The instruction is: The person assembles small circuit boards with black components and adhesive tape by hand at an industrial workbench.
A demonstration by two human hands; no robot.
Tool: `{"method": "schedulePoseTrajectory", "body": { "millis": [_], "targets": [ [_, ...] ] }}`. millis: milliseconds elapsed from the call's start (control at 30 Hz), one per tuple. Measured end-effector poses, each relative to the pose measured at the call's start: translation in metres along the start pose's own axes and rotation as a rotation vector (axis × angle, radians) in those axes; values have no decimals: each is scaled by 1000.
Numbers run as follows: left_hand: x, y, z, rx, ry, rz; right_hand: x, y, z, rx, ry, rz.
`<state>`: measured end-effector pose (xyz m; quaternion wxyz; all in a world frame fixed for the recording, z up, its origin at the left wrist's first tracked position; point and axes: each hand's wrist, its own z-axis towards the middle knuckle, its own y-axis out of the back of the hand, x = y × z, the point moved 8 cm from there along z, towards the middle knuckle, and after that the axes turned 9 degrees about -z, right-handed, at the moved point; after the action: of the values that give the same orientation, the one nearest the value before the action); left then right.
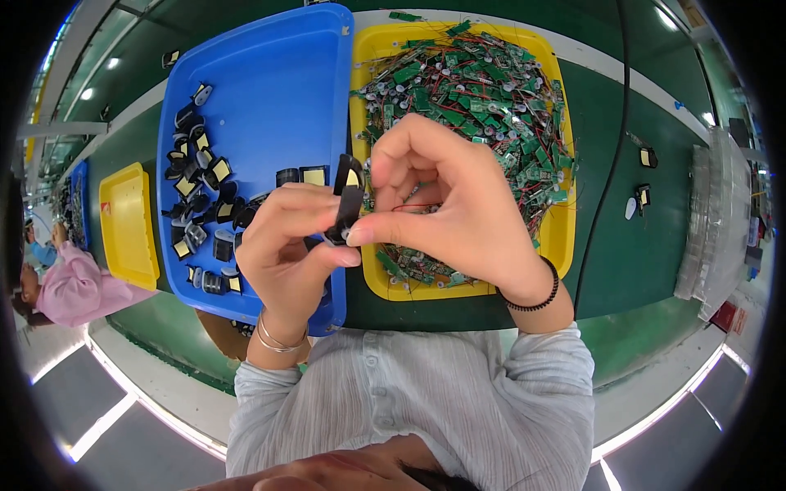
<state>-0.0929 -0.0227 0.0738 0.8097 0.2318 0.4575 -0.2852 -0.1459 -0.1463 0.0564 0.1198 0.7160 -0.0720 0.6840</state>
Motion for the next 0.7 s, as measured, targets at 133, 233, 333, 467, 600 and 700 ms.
{"method": "schedulePoseTrajectory", "body": {
  "millis": [133,233,333,467,600,700],
  "targets": [
    [18,1,-3,-50,166,-296,1,-1,-2,100,-55,14],
    [22,-1,-5,-57,222,-436,2,-1,-4,59,-57,-66],
    [26,-4,-8,-25,267,-495,9,-3,-5,41,24,-131],
    [25,-4,-10,-35,235,-581,16,-7,-8,-50,102,-237],
    [18,-4,-10,-54,187,-657,28,-11,-11,-79,213,-435],
    [15,-4,-10,-51,159,-647,46,-12,-15,-109,406,-577]
  ]
}}
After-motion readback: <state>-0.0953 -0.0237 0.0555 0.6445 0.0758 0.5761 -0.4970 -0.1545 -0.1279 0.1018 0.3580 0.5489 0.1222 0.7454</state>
